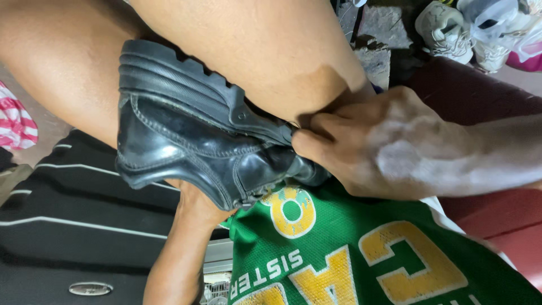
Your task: The person sews a black leather shoe using a needle and thread. They repeatedly insert the needle into the shoe's upper and pull the thread through to stitch the material.
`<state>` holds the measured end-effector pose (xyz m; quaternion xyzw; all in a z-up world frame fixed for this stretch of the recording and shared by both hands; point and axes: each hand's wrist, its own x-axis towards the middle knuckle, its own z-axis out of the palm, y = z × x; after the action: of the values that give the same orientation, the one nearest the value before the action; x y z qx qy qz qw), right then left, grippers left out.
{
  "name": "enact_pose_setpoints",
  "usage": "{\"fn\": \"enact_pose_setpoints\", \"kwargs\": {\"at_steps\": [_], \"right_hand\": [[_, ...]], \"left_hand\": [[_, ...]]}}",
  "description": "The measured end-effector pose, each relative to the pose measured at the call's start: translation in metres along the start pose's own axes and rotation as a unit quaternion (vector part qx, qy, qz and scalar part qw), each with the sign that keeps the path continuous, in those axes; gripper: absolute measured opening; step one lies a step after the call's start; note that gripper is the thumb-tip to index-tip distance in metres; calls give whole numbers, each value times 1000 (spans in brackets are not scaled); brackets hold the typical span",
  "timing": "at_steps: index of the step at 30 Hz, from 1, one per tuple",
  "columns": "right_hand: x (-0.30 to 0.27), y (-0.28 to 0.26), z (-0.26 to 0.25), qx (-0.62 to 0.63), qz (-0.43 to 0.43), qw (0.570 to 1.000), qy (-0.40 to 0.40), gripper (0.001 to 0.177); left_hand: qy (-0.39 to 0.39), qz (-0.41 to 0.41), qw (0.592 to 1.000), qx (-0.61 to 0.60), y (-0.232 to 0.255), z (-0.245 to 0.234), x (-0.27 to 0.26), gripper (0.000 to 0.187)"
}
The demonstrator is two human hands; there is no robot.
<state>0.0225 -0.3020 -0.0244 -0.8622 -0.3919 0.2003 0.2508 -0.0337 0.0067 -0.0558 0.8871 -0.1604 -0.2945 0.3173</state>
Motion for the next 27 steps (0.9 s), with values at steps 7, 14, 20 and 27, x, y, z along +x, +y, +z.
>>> {"fn": "enact_pose_setpoints", "kwargs": {"at_steps": [7, 14, 20, 27], "right_hand": [[25, -8, -29, -18, -7, 998, -52, 9], [24, 4, -44, 139, 23, 989, -32, 17], [18, 5, -39, 158, 37, 987, -11, 18], [24, 2, -47, 144, 37, 989, -11, 13]], "left_hand": [[69, 33, 996, 53, 18, -23, 8, 58], [198, -128, 964, -126, 36, -65, -26, 11], [322, -192, 927, -3, 44, -93, -48, 10], [135, -39, 989, 47, 68, -82, -8, 14]]}}
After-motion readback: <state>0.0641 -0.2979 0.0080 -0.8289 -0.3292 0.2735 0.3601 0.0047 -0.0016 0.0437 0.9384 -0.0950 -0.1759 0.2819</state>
